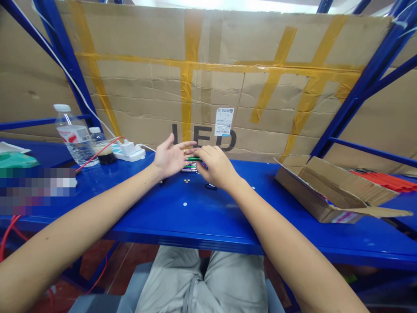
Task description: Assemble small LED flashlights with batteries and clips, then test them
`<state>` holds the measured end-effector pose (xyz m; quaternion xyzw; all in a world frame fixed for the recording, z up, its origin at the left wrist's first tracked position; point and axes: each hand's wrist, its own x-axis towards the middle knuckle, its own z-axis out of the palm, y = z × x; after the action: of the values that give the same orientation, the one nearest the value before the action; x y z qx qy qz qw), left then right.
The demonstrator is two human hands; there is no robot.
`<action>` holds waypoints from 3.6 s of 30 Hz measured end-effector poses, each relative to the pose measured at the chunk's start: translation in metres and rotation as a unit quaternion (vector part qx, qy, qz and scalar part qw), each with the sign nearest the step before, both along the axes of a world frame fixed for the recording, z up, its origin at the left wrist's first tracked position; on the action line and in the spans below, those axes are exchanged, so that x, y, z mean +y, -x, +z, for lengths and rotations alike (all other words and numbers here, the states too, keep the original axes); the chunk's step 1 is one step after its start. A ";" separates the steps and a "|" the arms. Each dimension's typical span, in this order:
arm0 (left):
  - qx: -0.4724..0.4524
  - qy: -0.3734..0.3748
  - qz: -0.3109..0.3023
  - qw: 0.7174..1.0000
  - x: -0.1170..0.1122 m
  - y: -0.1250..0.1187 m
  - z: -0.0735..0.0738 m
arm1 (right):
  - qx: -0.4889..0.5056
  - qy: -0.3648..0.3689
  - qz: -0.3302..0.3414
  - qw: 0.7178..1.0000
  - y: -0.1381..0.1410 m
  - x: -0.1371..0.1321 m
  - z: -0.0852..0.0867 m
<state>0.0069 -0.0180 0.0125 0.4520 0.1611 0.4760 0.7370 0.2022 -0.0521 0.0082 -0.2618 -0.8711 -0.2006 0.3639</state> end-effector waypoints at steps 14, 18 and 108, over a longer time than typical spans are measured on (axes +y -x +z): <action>-0.001 -0.006 -0.004 1.000 0.001 0.000 -0.001 | -0.003 0.001 0.002 1.000 0.000 0.000 0.000; 0.002 -0.009 -0.003 1.000 0.000 0.000 -0.001 | 0.001 0.005 0.000 1.000 0.000 0.001 0.000; 0.436 -0.319 0.101 0.836 0.001 0.002 0.005 | 0.167 0.553 0.046 0.815 0.011 0.008 -0.014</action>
<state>0.0046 -0.0173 0.0171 0.8039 0.3494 0.3266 0.3535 0.1913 -0.0437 -0.0055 -0.4084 -0.7720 0.3789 0.3062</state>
